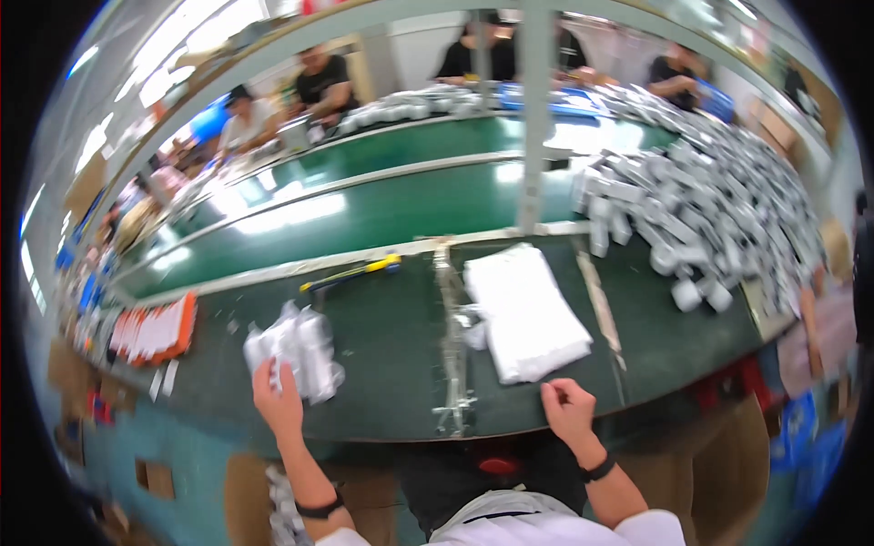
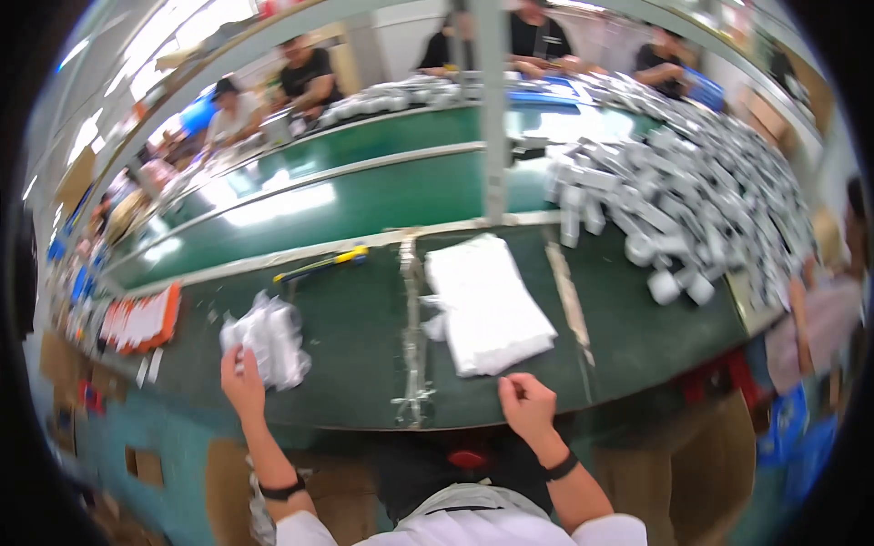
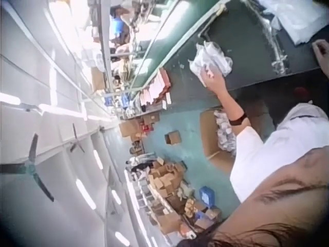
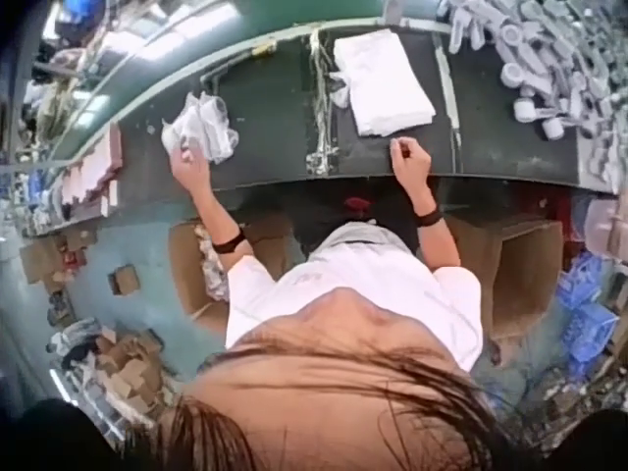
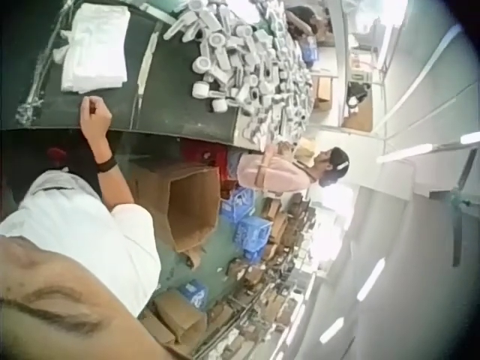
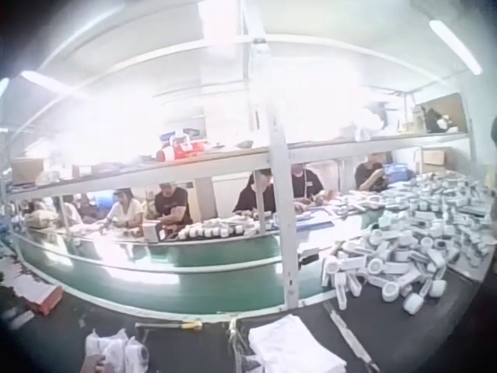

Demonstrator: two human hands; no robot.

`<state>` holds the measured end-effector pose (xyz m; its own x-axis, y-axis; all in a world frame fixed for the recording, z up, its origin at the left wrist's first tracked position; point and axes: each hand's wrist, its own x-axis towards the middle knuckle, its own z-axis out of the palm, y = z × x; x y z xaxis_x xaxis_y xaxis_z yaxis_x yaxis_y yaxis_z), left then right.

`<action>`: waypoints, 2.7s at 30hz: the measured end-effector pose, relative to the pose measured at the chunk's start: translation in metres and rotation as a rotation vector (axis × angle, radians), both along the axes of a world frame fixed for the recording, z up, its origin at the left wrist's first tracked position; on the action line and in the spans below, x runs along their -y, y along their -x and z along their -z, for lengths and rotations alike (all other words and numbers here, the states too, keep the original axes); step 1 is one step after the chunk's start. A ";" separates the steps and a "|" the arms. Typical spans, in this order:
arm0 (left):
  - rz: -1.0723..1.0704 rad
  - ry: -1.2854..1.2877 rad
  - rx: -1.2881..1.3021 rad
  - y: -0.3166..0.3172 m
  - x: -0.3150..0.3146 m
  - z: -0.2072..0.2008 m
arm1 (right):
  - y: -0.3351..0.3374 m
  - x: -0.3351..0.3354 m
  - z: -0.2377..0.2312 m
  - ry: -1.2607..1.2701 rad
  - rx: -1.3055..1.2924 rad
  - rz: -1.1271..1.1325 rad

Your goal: The person removes a handheld fan from a plastic bag, wipes it with a cloth dampened from a dispenser, and places it back into the bag. They then set the bagged fan on the table and transfer several packaged fans into a cardboard box.

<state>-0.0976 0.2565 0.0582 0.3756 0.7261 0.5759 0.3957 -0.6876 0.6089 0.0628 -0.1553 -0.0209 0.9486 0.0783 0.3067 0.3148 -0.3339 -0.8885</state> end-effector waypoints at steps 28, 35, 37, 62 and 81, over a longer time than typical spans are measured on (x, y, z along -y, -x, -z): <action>0.373 0.525 0.078 -0.049 0.103 0.099 | -0.252 0.258 -0.021 1.275 0.162 0.597; 0.390 0.512 0.090 -0.051 0.099 0.100 | -0.215 0.225 -0.058 1.148 0.614 0.571; 0.402 0.520 0.110 -0.053 0.100 0.094 | -0.187 0.209 -0.071 1.075 0.583 0.580; 1.020 -0.297 -0.331 -0.191 0.254 0.019 | 0.010 0.084 -0.028 -0.565 -0.299 -0.084; 0.993 -0.369 -0.373 -0.186 0.261 -0.001 | 0.020 0.081 -0.040 -0.559 -0.557 -0.212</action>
<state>0.0881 -0.0044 0.0596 0.8869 -0.1830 0.4243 -0.3132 -0.9131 0.2610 0.0424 -0.2363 0.0192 0.9557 0.2480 -0.1585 -0.2154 0.2221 -0.9509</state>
